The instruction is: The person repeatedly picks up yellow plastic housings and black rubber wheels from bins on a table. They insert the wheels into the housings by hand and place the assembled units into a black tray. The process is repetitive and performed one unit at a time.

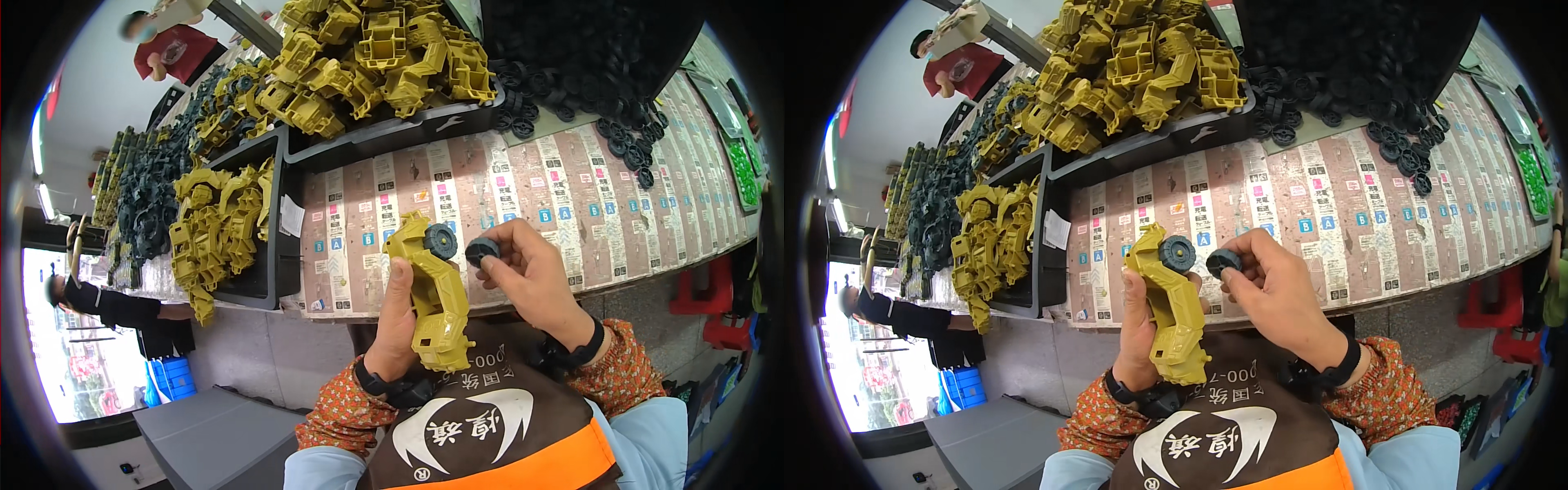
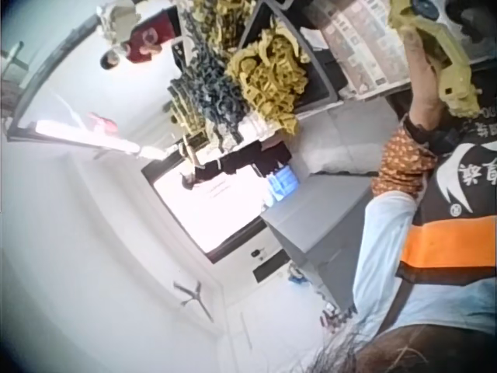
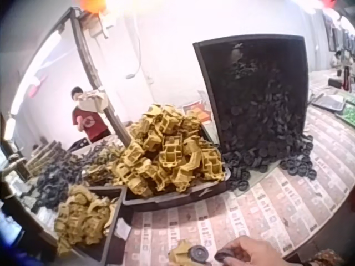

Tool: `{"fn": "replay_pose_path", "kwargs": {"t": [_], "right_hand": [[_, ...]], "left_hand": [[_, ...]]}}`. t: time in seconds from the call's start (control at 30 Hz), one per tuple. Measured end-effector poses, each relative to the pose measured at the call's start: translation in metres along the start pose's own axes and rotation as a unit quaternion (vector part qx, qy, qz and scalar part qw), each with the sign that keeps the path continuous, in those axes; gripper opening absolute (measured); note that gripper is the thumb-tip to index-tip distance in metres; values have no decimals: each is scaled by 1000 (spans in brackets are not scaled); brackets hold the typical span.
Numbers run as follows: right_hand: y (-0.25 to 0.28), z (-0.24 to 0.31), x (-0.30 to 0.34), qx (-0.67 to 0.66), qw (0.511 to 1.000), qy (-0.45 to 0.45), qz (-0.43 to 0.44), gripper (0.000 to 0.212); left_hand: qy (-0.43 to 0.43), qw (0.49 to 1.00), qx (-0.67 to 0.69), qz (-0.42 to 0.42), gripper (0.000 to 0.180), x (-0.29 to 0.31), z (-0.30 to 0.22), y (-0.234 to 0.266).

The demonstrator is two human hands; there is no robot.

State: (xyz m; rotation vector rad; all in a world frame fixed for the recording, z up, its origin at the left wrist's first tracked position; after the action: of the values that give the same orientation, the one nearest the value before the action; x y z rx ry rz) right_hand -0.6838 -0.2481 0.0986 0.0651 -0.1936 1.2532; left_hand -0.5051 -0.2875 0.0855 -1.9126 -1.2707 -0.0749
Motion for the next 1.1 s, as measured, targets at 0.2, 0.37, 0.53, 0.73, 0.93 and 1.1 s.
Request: {"fn": "replay_pose_path", "kwargs": {"t": [0.2, 0.37, 0.53, 0.73, 0.93, 1.1], "right_hand": [[-12, -5, 18, 11, 1000, 15, 19, 21], [-16, -8, 25, 17, 999, 49, 13, 22], [-24, 0, 32, 75, 993, 87, 22, 25], [-23, -3, 34, 49, 996, 65, 25, 27], [-25, -9, 29, -38, 999, 18, -2, 24], [-22, -12, 29, 12, 1000, 21, 16, 27]], "left_hand": [[-96, 995, 0, -18, 67, -7, -9, 5], [-200, 978, -14, -62, 57, -17, -22, 14], [-241, 961, -56, -120, 60, -16, -23, 15], [-291, 941, -80, -152, 57, -14, -26, 15], [-332, 928, -104, -136, 52, -13, -31, 9], [-348, 926, -80, -122, 68, -12, -30, 9]]}}
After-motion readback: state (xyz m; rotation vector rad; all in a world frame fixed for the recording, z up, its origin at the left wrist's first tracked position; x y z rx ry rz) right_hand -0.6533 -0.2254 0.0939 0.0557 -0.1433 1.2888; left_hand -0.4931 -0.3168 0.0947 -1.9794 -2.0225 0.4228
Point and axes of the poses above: each hand's wrist, its own x-axis away from the middle knuckle, its own y-axis out of the back of the hand, z = x × y, the point moved 4 cm from there along -x, towards the middle knuckle, and after that the axes turned 5 degrees about -z, right-handed, at the moved point
